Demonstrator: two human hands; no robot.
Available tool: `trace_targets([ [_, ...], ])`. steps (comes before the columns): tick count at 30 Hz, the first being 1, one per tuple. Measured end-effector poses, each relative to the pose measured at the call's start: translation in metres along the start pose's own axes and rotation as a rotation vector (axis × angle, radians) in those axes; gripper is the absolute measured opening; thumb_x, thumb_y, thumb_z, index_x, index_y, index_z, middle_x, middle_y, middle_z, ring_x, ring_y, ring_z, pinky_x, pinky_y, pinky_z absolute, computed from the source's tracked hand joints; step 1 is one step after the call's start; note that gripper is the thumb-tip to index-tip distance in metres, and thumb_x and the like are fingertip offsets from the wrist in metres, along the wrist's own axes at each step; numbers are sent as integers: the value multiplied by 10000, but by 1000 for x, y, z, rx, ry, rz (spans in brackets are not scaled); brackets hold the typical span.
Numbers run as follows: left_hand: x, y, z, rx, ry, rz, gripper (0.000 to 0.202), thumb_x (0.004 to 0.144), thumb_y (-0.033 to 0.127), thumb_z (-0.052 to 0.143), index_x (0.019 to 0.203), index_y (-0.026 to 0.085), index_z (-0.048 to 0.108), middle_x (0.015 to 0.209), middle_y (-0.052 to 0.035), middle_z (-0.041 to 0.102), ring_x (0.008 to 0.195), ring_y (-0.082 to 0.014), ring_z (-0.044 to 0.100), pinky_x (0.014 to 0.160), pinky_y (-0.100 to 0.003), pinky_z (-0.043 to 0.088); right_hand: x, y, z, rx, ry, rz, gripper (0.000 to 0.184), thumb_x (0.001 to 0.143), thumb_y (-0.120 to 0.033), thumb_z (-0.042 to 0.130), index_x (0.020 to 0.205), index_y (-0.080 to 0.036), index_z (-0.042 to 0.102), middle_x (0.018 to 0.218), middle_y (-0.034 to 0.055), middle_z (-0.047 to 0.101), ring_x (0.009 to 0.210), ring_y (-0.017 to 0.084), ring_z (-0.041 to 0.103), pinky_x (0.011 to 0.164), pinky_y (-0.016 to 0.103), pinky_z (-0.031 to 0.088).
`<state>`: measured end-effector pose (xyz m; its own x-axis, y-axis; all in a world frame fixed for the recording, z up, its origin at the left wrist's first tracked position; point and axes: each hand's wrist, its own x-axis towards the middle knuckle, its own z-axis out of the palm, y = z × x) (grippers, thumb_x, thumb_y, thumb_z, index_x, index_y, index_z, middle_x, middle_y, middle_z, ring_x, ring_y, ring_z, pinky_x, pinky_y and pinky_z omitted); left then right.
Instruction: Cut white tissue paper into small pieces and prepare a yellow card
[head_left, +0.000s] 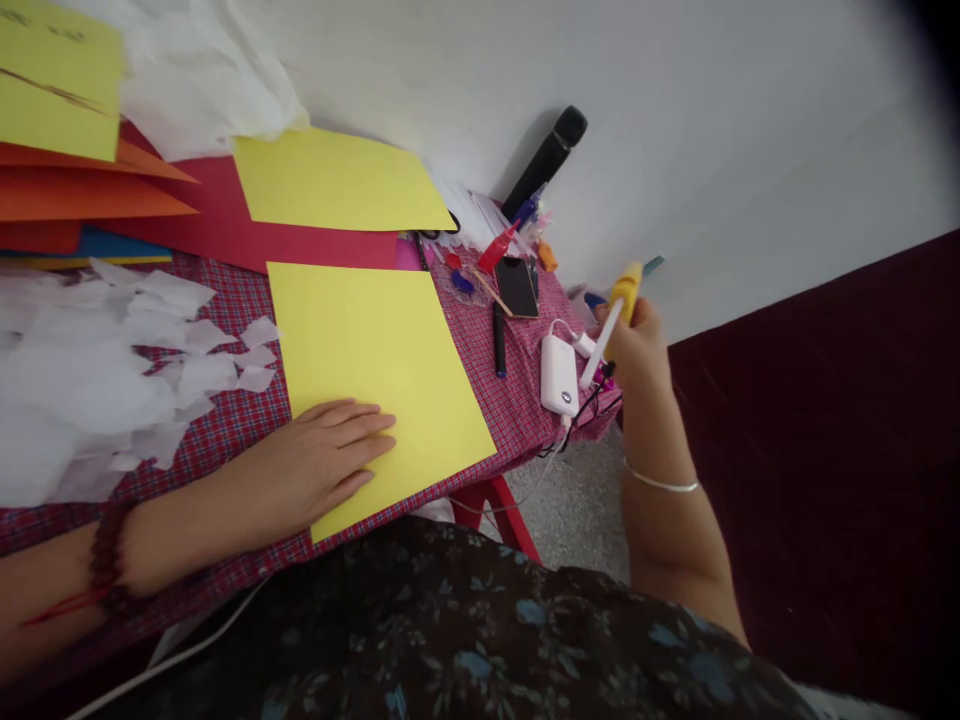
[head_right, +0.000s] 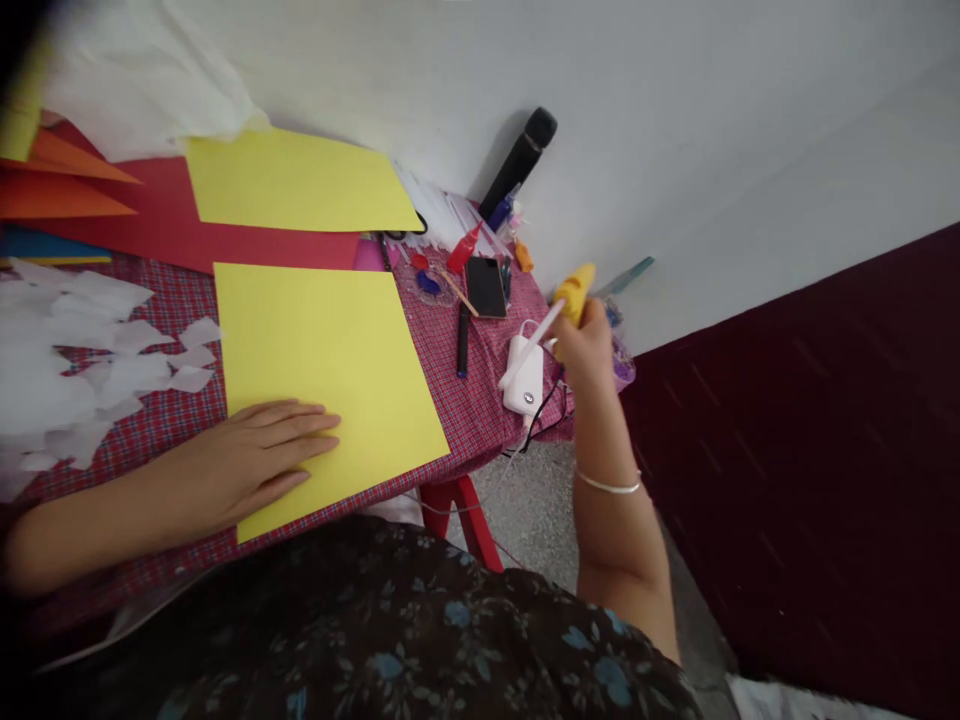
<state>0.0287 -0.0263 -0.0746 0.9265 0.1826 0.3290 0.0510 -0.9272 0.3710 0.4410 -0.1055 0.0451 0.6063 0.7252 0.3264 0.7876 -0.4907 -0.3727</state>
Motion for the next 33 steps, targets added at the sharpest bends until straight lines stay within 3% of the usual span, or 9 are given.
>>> trace_targets([
  [6, -2, 26, -28, 161, 151, -4, 517, 963, 193, 522, 1467, 151, 414, 1497, -158, 496, 1400, -274, 441, 1143, -443, 399, -92, -84, 41, 436, -235, -80, 269, 800, -343, 662, 993, -223, 517, 824, -6, 608, 656, 143, 565, 560, 248, 431],
  [9, 10, 56, -55, 245, 225, 193, 489, 963, 138, 526, 1430, 260, 447, 1513, -81, 492, 1467, -251, 345, 1206, -499, 303, -109, -110, 54, 522, -394, -127, 265, 760, -325, 663, 948, -218, 511, 796, -14, 581, 663, 152, 533, 572, 257, 398],
  [12, 36, 88, -66, 275, 223, 444, 230, 984, 192, 519, 1173, 183, 650, 1305, -81, 660, 1295, -213, 530, 1189, -456, 333, -118, -124, 65, 545, -479, -182, 257, 742, -318, 661, 910, -218, 493, 754, -34, 543, 636, 143, 492, 558, 254, 358],
  [14, 55, 104, -61, 198, 174, 582, 298, 1005, 308, 489, 835, 168, 690, 883, -76, 732, 877, -181, 666, 932, -375, 529, -123, -128, 70, 556, -500, -205, 258, 730, -313, 671, 877, -222, 480, 730, -45, 521, 625, 138, 477, 554, 251, 342],
  [15, 63, 110, -56, 141, 195, 627, 392, 1004, 371, 481, 705, 179, 647, 701, -56, 675, 663, -162, 622, 713, -347, 549, -126, -129, 72, 563, -505, -221, 255, 725, -309, 676, 861, -222, 479, 724, -48, 515, 627, 138, 477, 557, 250, 340],
  [18, 83, 125, -38, 44, 323, 692, 468, 968, 439, 520, 567, 199, 521, 516, 6, 497, 435, -132, 466, 428, -314, 372, -135, -126, 73, 603, -498, -275, 212, 735, -303, 667, 837, -212, 505, 734, -38, 526, 649, 147, 496, 583, 256, 361],
  [20, 91, 133, -29, 21, 380, 738, 453, 950, 405, 545, 552, 200, 475, 504, 33, 432, 402, -117, 428, 417, -299, 325, -140, -122, 71, 641, -463, -299, 176, 758, -305, 651, 826, -207, 522, 760, -19, 545, 668, 157, 517, 603, 266, 384],
  [26, 93, 150, -18, 65, 291, 718, 371, 893, 215, 554, 550, 198, 412, 561, 42, 349, 445, -108, 399, 473, -291, 334, -146, -107, 60, 721, -258, -374, 158, 805, -277, 660, 801, -214, 515, 817, 10, 543, 719, 174, 537, 645, 286, 418],
  [33, 96, 149, -13, 39, 143, 742, 440, 922, 319, 533, 529, 202, 373, 539, 53, 277, 405, -93, 296, 408, -278, 285, -144, -103, 57, 812, -198, -409, 170, 781, -229, 678, 768, -219, 508, 784, -8, 520, 703, 164, 527, 628, 276, 413],
])
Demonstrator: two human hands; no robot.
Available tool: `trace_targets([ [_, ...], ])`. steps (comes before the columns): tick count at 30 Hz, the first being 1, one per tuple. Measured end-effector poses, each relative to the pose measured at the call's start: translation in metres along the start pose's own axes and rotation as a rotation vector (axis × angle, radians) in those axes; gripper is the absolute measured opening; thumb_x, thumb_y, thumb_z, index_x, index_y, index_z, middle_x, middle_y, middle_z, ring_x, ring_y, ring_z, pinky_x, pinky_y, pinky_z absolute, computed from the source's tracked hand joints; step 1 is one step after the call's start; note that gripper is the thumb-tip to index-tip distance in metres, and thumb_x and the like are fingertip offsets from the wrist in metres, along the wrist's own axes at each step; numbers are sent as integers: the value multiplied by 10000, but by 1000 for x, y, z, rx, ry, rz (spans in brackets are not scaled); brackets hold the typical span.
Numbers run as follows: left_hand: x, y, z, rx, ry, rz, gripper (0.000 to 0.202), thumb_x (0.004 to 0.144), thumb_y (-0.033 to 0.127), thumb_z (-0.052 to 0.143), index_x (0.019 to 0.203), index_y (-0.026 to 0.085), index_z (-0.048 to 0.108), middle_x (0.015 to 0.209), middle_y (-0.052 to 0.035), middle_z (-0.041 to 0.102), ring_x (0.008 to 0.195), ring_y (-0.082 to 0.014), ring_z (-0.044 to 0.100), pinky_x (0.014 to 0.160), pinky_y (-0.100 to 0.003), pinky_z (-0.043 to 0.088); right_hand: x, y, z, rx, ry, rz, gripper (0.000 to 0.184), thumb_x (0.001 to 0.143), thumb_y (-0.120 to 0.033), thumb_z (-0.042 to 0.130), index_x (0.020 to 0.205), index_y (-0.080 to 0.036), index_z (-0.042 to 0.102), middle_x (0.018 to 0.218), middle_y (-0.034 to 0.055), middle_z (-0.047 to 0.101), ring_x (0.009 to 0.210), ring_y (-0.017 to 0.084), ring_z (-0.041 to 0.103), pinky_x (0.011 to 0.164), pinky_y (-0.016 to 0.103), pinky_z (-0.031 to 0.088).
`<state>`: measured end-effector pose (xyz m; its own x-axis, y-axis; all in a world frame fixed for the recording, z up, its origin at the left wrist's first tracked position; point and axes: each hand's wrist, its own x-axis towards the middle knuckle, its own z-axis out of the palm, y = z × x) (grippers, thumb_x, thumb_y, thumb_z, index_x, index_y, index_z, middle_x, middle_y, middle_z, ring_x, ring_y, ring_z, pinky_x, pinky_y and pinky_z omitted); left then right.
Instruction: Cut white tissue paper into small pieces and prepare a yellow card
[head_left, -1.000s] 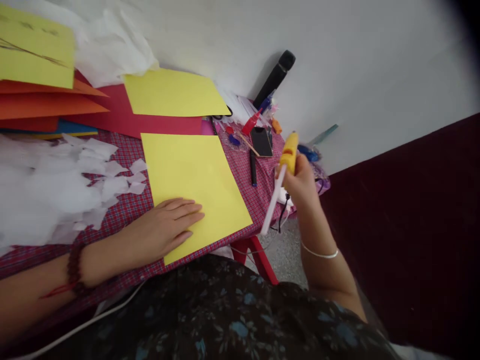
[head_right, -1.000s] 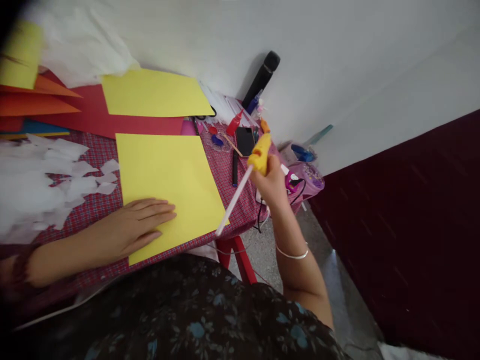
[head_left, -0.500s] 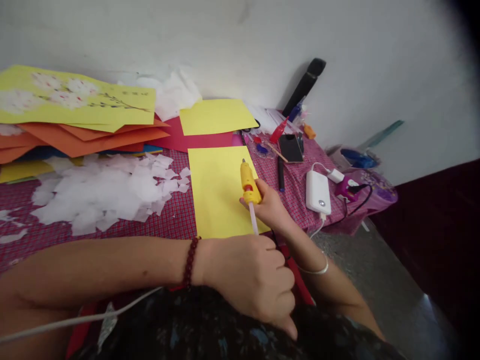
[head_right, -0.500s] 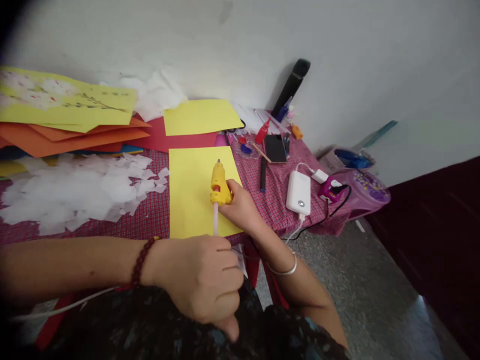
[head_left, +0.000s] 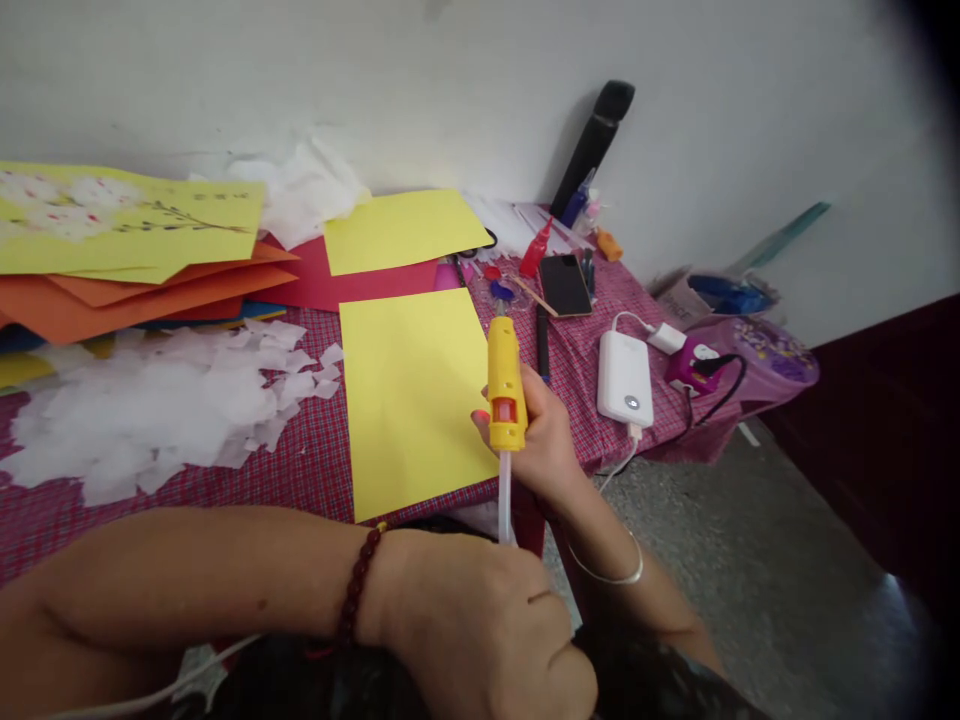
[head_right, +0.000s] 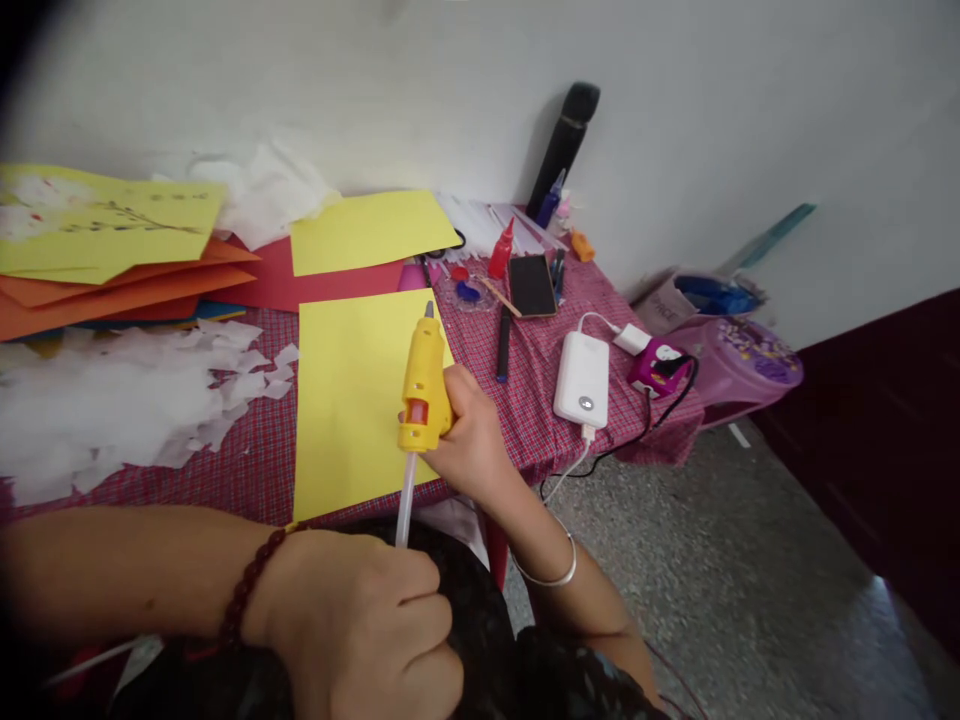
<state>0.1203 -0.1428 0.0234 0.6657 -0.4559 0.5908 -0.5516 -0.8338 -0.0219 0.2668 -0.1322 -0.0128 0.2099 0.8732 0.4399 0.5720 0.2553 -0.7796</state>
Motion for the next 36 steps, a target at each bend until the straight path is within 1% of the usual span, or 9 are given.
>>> trace_targets([
  [7, 3, -4, 1, -17, 49, -36, 423, 907, 268, 542, 508, 206, 415, 528, 49, 291, 415, -103, 325, 427, -285, 348, 0, 2, -1, -2, 0, 8, 170, 784, -226, 678, 755, -214, 512, 764, -10, 512, 681, 161, 516, 606, 278, 403],
  [10, 12, -10, -1, -38, 27, -83, 401, 932, 233, 519, 532, 202, 516, 523, 21, 419, 465, -114, 446, 472, -286, 427, 2, 4, 0, -15, -37, -2, 129, 797, -212, 664, 789, -211, 535, 798, 1, 523, 712, 167, 527, 632, 291, 428],
  [14, 14, -20, -10, -3, -69, -72, 375, 960, 181, 436, 725, 306, 701, 940, 26, 732, 942, -118, 659, 786, -272, 560, 8, 7, -1, -40, -99, 34, 86, 820, -239, 654, 867, -203, 592, 934, 47, 577, 853, 205, 581, 739, 340, 492],
  [16, 4, -21, -15, 34, -78, -17, 406, 963, 194, 406, 808, 383, 731, 1157, 74, 708, 1241, -100, 556, 899, -277, 551, 13, 9, -2, -17, -117, 139, 161, 832, -304, 659, 943, -197, 612, 963, 59, 610, 788, 195, 596, 674, 335, 511],
  [18, -11, -18, -19, 81, -44, 22, 417, 964, 222, 394, 869, 426, 745, 1248, 98, 669, 1377, -75, 432, 918, -284, 550, 18, 9, -7, 40, -133, 286, 261, 835, -360, 658, 1028, -190, 610, 963, 63, 644, 675, 168, 596, 559, 303, 506],
  [22, -47, -9, -28, 245, -3, -7, 370, 986, 302, 398, 1138, 386, 725, 1367, 49, 611, 1357, -160, 470, 1115, -346, 452, 36, 7, -22, 128, -182, 443, 283, 839, -389, 648, 1024, -177, 622, 962, 73, 688, 559, 122, 592, 475, 259, 500],
  [27, -94, -9, -28, 243, -223, -355, 389, 1020, 352, 395, 1287, 195, 630, 1380, -62, 613, 1261, -225, 527, 1156, -405, 363, 65, -3, -28, 251, -239, 457, 262, 789, -374, 705, 965, -190, 641, 776, 16, 666, 486, 91, 540, 410, 216, 450],
  [31, -121, -14, -16, 80, -286, -567, 427, 970, 426, 534, 1298, 155, 577, 1416, -109, 577, 1301, -249, 502, 1129, -406, 348, 83, -10, 0, 200, -351, 502, 265, 777, -413, 712, 878, -182, 631, 615, -14, 607, 429, 89, 507, 366, 209, 394],
  [36, -130, -20, -12, -70, -266, -630, 347, 915, 361, 631, 1212, 185, 589, 1326, -109, 608, 1250, -245, 525, 1076, -377, 366, 91, -3, 42, 21, -435, 528, 345, 787, -516, 679, 861, -189, 598, 470, -55, 541, 365, 86, 477, 350, 194, 354],
])
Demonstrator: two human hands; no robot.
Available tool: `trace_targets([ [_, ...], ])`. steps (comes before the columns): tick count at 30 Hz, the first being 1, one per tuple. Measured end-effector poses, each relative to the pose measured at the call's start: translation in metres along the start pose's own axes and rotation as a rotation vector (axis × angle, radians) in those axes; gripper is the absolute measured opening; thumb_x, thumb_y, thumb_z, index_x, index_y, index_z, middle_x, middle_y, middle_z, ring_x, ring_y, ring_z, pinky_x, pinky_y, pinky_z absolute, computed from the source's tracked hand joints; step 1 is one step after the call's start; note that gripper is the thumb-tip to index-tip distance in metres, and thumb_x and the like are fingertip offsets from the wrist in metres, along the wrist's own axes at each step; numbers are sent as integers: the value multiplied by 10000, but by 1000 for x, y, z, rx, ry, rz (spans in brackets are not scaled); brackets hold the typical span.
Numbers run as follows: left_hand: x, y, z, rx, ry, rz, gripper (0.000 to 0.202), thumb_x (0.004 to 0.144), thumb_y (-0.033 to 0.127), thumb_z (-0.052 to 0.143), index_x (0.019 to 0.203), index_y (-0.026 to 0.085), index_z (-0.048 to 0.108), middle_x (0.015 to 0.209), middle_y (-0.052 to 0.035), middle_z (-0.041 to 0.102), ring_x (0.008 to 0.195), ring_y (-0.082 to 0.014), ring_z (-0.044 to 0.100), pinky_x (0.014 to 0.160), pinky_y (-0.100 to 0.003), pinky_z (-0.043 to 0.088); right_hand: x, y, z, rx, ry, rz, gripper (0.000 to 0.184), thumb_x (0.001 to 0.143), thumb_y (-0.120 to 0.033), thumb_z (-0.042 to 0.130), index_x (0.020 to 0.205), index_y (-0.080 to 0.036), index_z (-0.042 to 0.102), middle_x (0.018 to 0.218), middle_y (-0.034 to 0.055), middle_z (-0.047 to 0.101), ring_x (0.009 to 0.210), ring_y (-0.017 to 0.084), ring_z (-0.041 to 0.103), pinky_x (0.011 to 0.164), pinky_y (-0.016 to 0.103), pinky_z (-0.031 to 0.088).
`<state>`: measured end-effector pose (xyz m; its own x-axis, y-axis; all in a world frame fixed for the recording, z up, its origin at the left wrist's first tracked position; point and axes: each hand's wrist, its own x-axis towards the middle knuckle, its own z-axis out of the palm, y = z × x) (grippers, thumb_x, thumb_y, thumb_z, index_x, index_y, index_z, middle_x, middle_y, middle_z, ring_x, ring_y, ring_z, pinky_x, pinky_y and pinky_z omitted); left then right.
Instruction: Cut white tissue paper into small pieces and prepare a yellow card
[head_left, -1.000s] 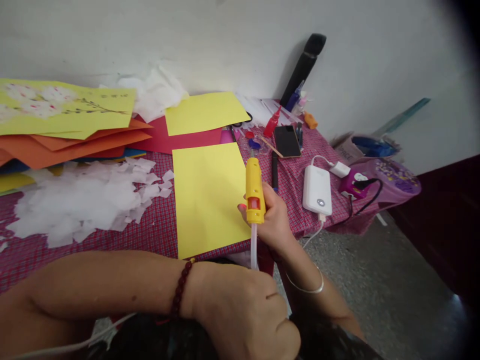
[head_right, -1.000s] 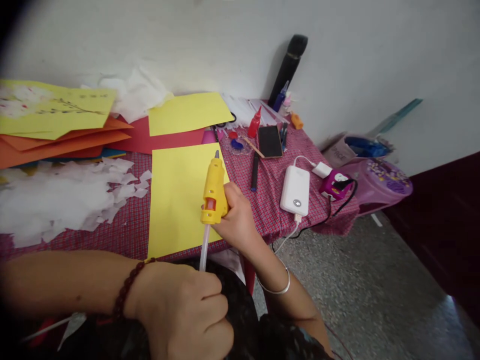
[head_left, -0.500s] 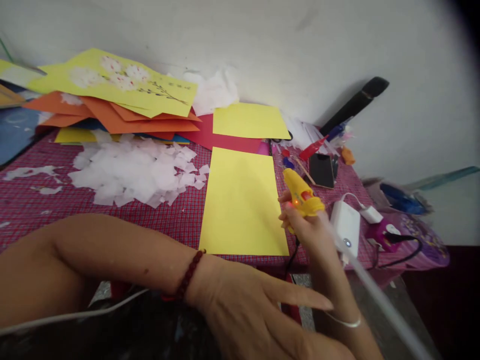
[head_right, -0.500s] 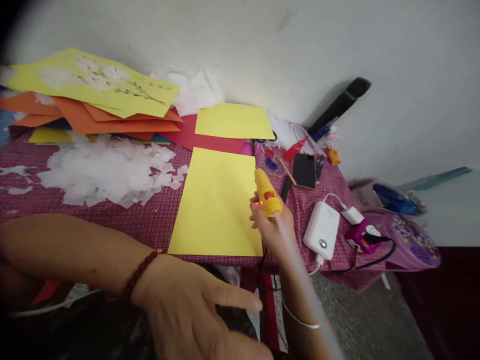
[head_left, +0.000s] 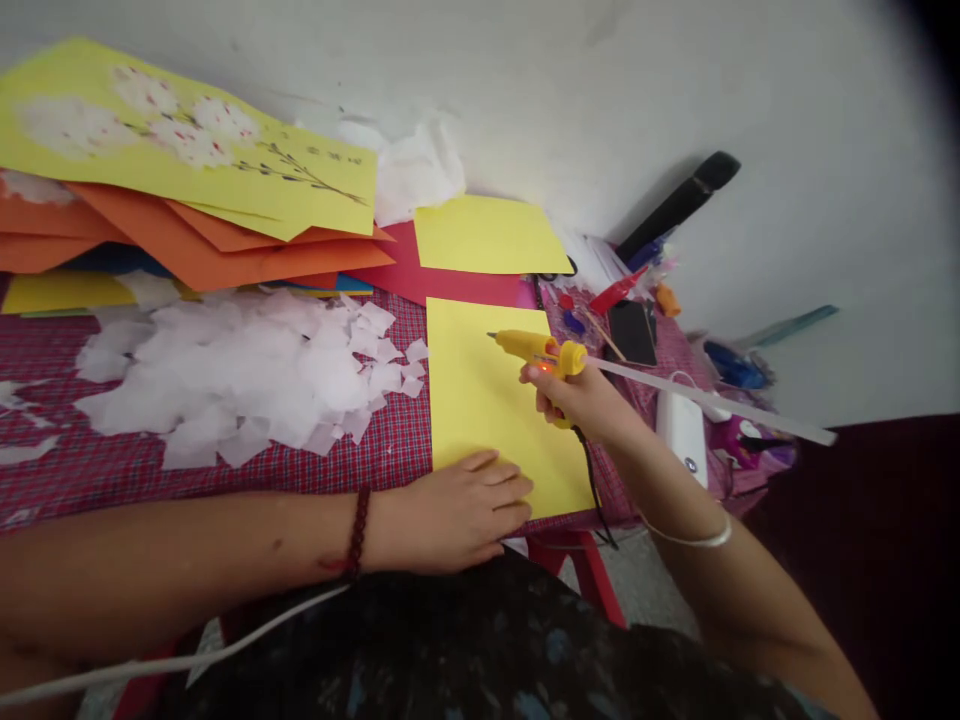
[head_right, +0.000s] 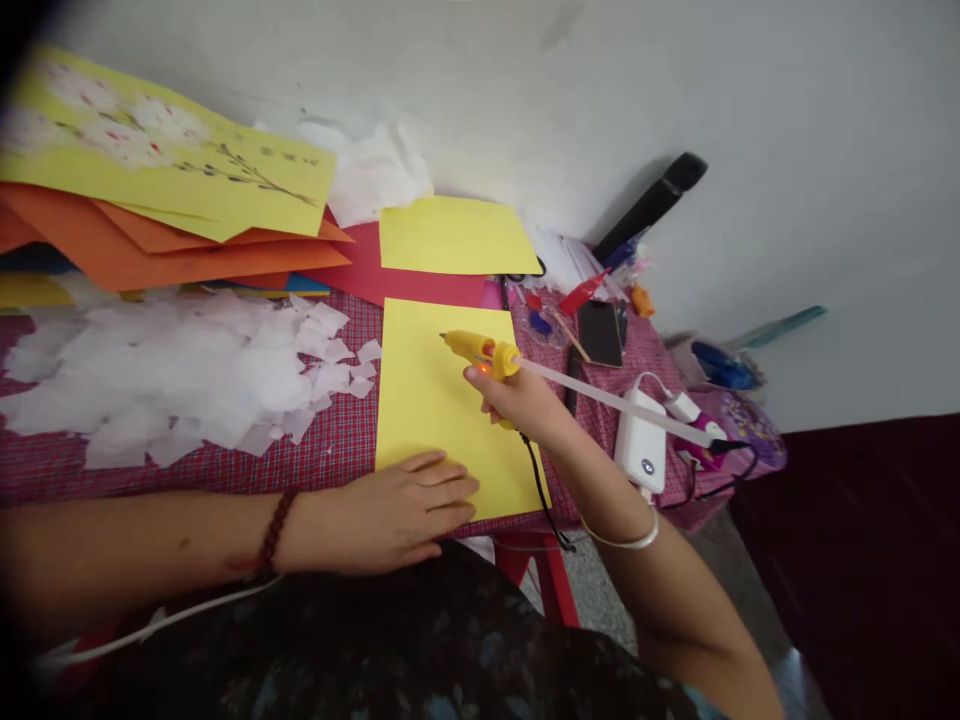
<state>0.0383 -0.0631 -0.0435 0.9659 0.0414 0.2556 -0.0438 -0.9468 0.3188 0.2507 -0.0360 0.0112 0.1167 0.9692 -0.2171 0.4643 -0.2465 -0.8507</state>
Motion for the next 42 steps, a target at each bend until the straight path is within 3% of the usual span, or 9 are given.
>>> trace_targets([
  [8, -2, -2, 2, -47, 54, 10, 326, 912, 330, 617, 1182, 150, 584, 1235, -101, 621, 1186, -258, 518, 1089, -409, 340, 13, 10, 10, -80, 25, 20, 429, 784, -627, 619, 793, -203, 556, 409, -79, 483, 321, 84, 440, 338, 196, 311],
  [13, -2, -3, 3, -61, 60, 11, 312, 915, 341, 615, 1158, 147, 591, 1209, -98, 624, 1165, -257, 520, 1080, -403, 345, 15, 11, 9, -123, 49, 10, 394, 781, -601, 629, 784, -209, 586, 422, -79, 461, 310, 74, 388, 314, 207, 288],
  [19, -3, -2, 4, -60, 73, 14, 320, 898, 343, 636, 1147, 144, 601, 1211, -94, 619, 1158, -261, 524, 1071, -415, 358, 19, 19, 7, -204, 111, -17, 341, 769, -530, 680, 877, -208, 650, 490, -61, 483, 366, 89, 442, 303, 200, 338],
  [26, -3, -3, 5, -65, 102, 15, 295, 893, 325, 639, 1124, 144, 609, 1178, -85, 629, 1150, -252, 529, 1076, -409, 361, 13, 13, 6, -137, 22, 4, 373, 780, -559, 662, 896, -206, 627, 443, -89, 448, 334, 82, 409, 321, 206, 329],
  [33, -3, -3, 6, -66, 109, 14, 281, 894, 322, 640, 1111, 146, 618, 1154, -81, 641, 1128, -248, 535, 1064, -408, 366, 20, 18, 9, -118, 147, 34, 426, 702, -589, 706, 791, -217, 518, 492, -88, 474, 331, 82, 449, 323, 204, 335],
  [39, -3, -3, 5, -61, 127, 17, 297, 888, 323, 646, 1122, 141, 616, 1175, -89, 643, 1125, -250, 539, 1061, -404, 363, 17, 16, 6, -113, 105, 30, 454, 700, -626, 686, 805, -198, 580, 499, -64, 517, 345, 81, 440, 339, 214, 335],
  [42, -4, -2, 6, -53, 145, 16, 296, 879, 317, 658, 1118, 147, 620, 1154, -89, 653, 1108, -247, 550, 1032, -391, 379, 16, 16, 6, -123, 84, 30, 456, 705, -635, 678, 786, -197, 583, 438, -82, 466, 338, 82, 406, 340, 215, 324],
])
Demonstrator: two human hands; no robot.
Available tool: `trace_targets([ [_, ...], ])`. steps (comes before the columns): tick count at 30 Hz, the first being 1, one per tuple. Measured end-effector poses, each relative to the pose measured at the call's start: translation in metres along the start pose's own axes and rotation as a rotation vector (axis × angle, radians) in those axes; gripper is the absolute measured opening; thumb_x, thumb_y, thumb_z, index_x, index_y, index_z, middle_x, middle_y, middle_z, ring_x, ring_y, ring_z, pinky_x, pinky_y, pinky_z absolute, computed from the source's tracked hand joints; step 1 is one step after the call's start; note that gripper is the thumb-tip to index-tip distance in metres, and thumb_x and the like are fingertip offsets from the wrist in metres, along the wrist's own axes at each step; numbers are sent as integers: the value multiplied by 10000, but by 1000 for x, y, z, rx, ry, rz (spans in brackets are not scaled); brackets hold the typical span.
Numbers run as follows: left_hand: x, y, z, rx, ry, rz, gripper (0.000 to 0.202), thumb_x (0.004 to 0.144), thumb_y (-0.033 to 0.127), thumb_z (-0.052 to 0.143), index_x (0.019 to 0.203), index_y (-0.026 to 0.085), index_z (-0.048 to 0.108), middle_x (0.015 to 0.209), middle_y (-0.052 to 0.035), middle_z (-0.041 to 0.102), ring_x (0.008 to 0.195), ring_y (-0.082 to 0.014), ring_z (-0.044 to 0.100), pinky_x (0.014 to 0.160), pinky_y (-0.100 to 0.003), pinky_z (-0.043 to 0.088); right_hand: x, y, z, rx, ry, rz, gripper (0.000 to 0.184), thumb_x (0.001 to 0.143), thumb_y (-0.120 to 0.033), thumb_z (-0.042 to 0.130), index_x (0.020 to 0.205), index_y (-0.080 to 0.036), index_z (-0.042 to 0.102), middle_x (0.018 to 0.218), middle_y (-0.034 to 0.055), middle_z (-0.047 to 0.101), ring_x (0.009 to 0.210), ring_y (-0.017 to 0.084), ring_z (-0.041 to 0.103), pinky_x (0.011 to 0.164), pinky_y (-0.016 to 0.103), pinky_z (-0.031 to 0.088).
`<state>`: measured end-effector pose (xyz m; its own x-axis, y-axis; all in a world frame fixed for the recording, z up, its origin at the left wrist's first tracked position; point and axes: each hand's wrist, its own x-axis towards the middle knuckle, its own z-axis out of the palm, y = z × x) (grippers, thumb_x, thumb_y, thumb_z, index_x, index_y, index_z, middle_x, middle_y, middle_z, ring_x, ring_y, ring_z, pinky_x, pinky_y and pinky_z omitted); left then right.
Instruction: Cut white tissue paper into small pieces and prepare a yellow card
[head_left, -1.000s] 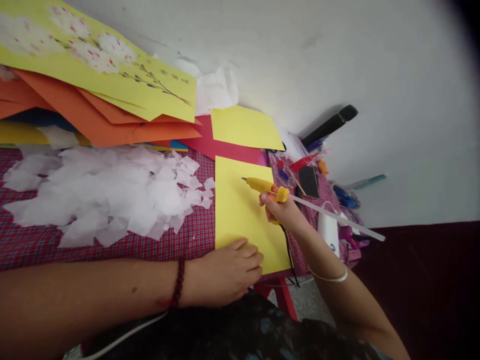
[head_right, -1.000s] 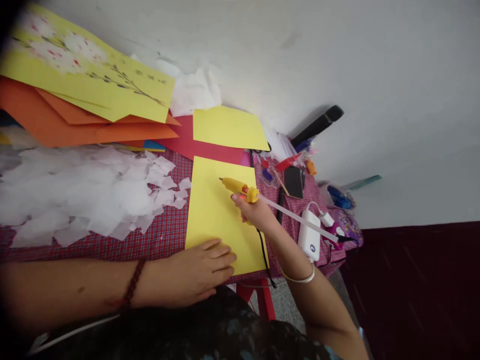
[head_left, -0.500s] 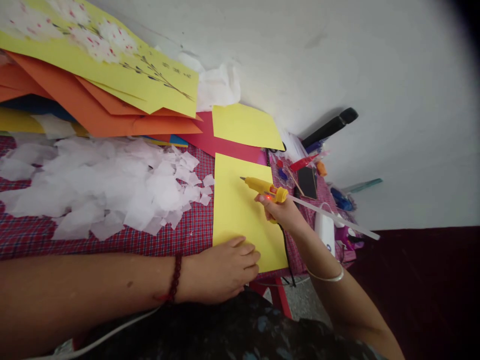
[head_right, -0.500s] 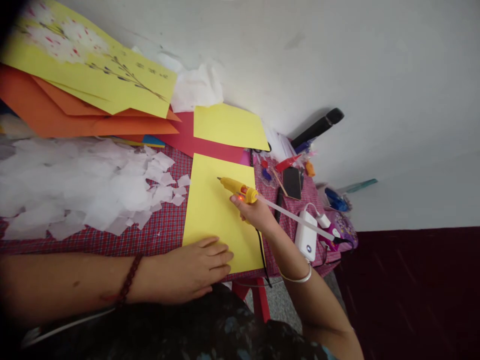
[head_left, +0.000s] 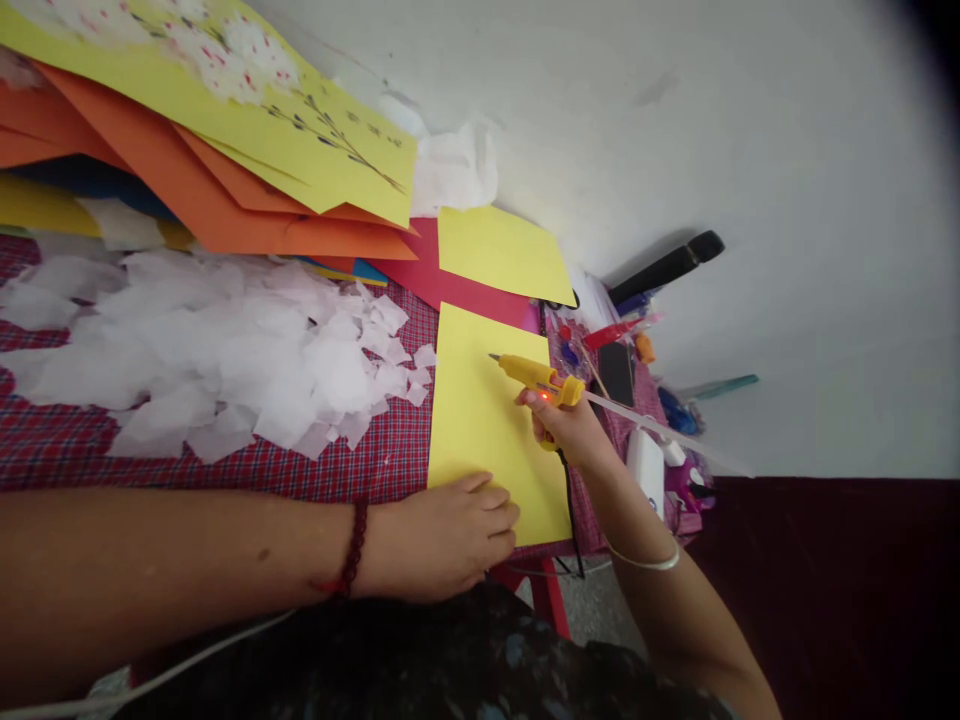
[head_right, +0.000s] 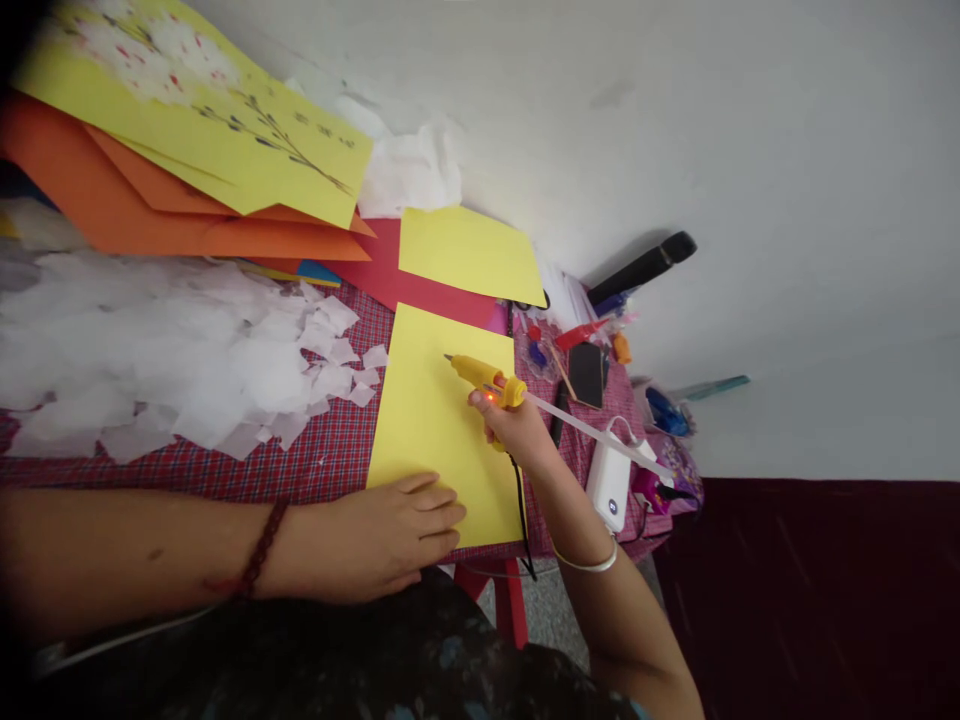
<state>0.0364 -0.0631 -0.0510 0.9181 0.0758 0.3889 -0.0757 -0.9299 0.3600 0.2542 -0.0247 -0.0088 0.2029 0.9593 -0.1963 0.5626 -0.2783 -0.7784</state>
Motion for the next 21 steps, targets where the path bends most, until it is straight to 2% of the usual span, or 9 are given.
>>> trace_targets([
  [6, -1, 0, 3, -2, 18, -6, 265, 886, 315, 647, 1092, 150, 626, 1154, -86, 656, 1104, -246, 554, 1040, -393, 375, 5, 11, 3, -4, 70, -1, 477, 701, -671, 658, 763, -226, 498, 530, -74, 483, 350, 87, 450, 338, 221, 351],
  [11, 0, -1, -1, -1, -39, -1, 262, 907, 302, 610, 1120, 149, 613, 1200, -97, 641, 1143, -251, 544, 1067, -392, 353, 2, 10, 1, 55, 22, -14, 460, 692, -643, 700, 782, -220, 544, 580, -45, 536, 382, 87, 447, 358, 237, 375],
  [15, 2, -1, -3, -16, -88, -7, 292, 920, 314, 598, 1162, 150, 591, 1232, -97, 629, 1179, -257, 526, 1096, -404, 332, 0, 11, 1, 64, 0, -21, 381, 711, -560, 724, 806, -221, 577, 527, -63, 492, 372, 87, 407, 351, 235, 350],
  [21, 2, 0, -2, -20, -102, -24, 337, 908, 322, 623, 1196, 152, 576, 1299, -105, 601, 1229, -268, 506, 1104, -422, 335, -2, 12, 1, 43, 60, 7, 336, 696, -488, 745, 802, -216, 577, 465, -78, 462, 337, 89, 406, 324, 223, 323],
])
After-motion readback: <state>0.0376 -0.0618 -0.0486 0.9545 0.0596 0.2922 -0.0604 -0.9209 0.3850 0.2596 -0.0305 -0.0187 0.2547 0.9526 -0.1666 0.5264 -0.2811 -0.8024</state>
